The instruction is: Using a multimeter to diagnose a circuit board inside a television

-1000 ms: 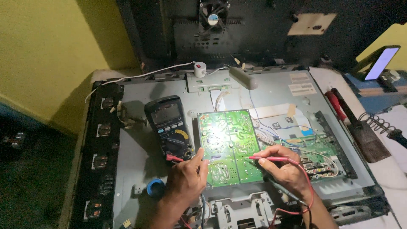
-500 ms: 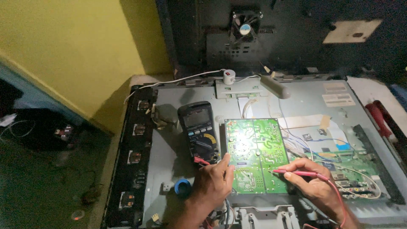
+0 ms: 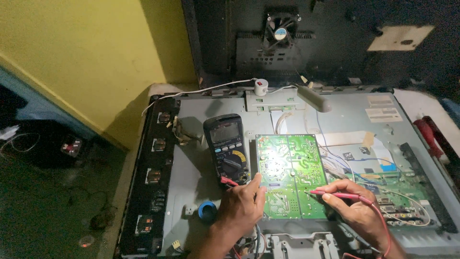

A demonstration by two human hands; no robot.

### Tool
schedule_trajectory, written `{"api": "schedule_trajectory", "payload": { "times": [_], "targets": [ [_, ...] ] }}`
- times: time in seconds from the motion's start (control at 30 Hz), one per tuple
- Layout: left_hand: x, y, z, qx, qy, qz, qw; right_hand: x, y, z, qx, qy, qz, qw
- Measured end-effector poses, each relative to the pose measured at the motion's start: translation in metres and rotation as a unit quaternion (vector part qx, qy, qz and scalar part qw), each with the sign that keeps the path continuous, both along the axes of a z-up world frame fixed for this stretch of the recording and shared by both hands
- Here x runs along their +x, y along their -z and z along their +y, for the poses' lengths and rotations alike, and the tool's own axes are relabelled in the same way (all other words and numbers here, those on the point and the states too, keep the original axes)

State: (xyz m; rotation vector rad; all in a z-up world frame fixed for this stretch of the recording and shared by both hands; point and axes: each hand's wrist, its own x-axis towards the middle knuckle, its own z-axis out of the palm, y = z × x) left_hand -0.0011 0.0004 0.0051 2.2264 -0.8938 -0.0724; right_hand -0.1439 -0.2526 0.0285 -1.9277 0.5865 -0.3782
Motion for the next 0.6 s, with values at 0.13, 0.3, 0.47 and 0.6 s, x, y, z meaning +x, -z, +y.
{"api": "schedule_trajectory", "payload": {
  "times": [0.13,0.3,0.47,0.6],
  "targets": [
    [0.001,0.012,-0.001,-0.015,-0.008,-0.007,1.0,0.002,-0.007,0.003,-0.005,0.005,0.017,1.0],
    [0.001,0.012,-0.001,-0.02,-0.005,0.001,1.0,0.001,-0.011,0.006,0.004,0.01,0.013,1.0],
    [0.0,0.005,0.0,0.007,-0.003,0.004,1.0,0.002,-0.012,0.007,-0.007,0.005,0.016,1.0],
    [0.0,-0.003,0.001,-0.005,0.005,0.01,1.0,0.002,-0.011,0.007,0.022,0.014,0.016,1.0]
  ]
}}
